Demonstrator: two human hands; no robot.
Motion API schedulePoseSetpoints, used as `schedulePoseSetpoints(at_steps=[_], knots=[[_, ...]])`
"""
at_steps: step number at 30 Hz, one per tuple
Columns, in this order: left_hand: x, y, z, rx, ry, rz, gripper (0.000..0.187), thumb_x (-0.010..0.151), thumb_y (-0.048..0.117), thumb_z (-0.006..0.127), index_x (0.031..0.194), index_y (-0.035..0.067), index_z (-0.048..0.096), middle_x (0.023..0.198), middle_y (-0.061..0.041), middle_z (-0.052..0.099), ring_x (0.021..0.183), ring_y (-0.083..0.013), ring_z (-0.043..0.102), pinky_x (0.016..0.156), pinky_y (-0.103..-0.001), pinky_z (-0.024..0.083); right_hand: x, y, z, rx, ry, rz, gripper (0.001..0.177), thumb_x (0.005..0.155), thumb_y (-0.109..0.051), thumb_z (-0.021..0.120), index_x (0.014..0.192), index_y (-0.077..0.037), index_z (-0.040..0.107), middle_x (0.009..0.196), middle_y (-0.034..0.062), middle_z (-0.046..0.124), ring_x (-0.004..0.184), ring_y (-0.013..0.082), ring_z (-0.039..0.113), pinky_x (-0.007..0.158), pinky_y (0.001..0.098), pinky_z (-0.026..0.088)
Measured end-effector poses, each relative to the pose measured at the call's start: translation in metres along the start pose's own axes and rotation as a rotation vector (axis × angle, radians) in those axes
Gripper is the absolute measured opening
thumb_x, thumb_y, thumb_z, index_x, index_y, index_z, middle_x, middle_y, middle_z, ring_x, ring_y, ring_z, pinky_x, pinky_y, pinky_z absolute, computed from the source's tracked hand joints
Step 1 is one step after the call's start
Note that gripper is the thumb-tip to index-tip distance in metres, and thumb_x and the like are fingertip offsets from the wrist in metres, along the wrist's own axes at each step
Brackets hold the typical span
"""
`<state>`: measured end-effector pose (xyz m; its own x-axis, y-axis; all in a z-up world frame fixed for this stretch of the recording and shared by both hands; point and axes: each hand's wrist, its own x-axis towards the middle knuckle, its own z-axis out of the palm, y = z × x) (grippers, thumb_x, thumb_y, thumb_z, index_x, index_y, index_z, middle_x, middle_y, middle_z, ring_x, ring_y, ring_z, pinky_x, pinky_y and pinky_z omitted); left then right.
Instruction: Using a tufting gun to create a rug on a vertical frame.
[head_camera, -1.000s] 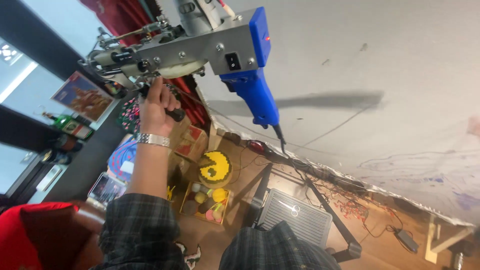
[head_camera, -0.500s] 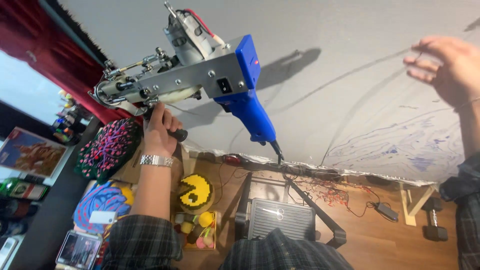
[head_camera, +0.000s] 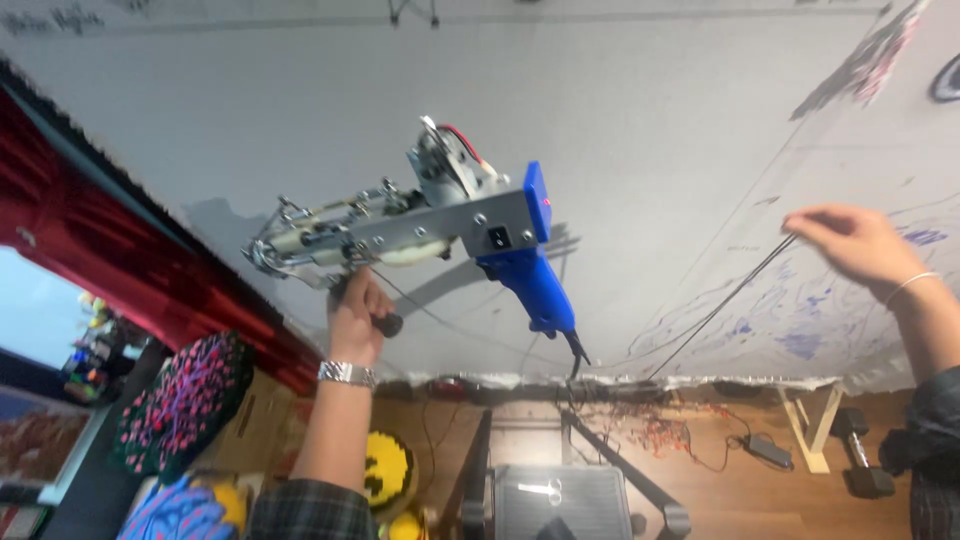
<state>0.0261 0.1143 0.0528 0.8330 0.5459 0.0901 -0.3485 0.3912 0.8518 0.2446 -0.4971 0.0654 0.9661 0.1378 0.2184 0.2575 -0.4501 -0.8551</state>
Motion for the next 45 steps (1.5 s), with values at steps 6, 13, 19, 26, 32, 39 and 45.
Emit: schedulePoseSetpoints(at_steps=[6,13,19,26,32,39,45], knots=[[0.018,-0.017,0.036,0.022,-0.038,-0.003,0.025,0.094,0.021,0.071,0.078,0.017,0.052,0.057,0.004,0.039,0.05,-0.0114,0.038,0.054,-0.03,0.039,-0.01,-0.025,0.006,-0.282,-0.116,0.173,0.043,0.094,-0.037,0.069,0.124,-0.007,0.075,0.113,0.0154,0.079,0.107,0.0242,0.072,0.089,0.0389,0.056],[0.027,-0.018,0.068,0.098,-0.086,-0.062,0.008,0.093,0.021,0.07,0.089,0.015,0.07,0.055,0.006,0.035,0.049,-0.0102,0.034,0.051,-0.03,0.034,0.001,0.018,0.009,-0.338,-0.127,0.082,0.049,0.088,-0.043,0.07,0.119,-0.005,0.076,0.115,0.0147,0.08,0.11,0.0265,0.075,0.097,0.0373,0.056],[0.052,-0.052,0.061,0.182,-0.15,-0.052,0.024,0.096,0.027,0.069,0.082,0.008,0.065,0.055,0.002,0.041,0.049,-0.0125,0.038,0.052,-0.03,0.037,-0.015,0.012,0.014,-0.321,-0.121,0.157,0.051,0.087,-0.044,0.071,0.119,-0.004,0.076,0.118,0.0128,0.079,0.113,0.0258,0.074,0.101,0.0374,0.055],[0.046,-0.06,0.077,0.181,-0.195,-0.027,0.03,0.094,0.027,0.072,0.076,0.006,0.061,0.056,0.004,0.037,0.05,-0.0126,0.035,0.051,-0.032,0.034,-0.032,0.013,0.012,-0.052,-0.243,0.235,0.049,0.087,-0.04,0.069,0.121,-0.006,0.075,0.11,0.0084,0.078,0.097,0.02,0.077,0.087,0.0346,0.058],[0.043,-0.076,0.082,0.204,-0.182,-0.035,0.029,0.093,0.027,0.071,0.075,0.006,0.062,0.056,0.003,0.039,0.049,-0.013,0.036,0.051,-0.032,0.035,-0.049,-0.012,0.0,0.387,-0.185,0.407,0.047,0.09,-0.037,0.063,0.126,-0.007,0.072,0.119,0.0054,0.076,0.106,0.0184,0.072,0.09,0.035,0.055],[0.023,-0.069,0.094,0.216,-0.15,-0.01,0.022,0.091,0.025,0.071,0.077,0.009,0.065,0.054,0.002,0.044,0.046,-0.0122,0.038,0.046,-0.031,0.031,-0.042,-0.007,0.017,0.134,-0.18,0.348,0.048,0.091,-0.039,0.063,0.125,-0.006,0.075,0.12,0.0096,0.079,0.114,0.0208,0.069,0.095,0.0398,0.054],[0.002,-0.069,0.082,0.286,-0.095,0.046,0.024,0.092,0.026,0.077,0.079,0.011,0.064,0.057,0.008,0.045,0.048,-0.0072,0.037,0.043,-0.029,0.027,-0.052,-0.052,0.053,-0.528,-0.159,0.174,0.062,0.086,-0.049,0.071,0.138,-0.015,0.065,0.135,0.0081,0.069,0.122,0.0242,0.066,0.103,0.0379,0.054]])
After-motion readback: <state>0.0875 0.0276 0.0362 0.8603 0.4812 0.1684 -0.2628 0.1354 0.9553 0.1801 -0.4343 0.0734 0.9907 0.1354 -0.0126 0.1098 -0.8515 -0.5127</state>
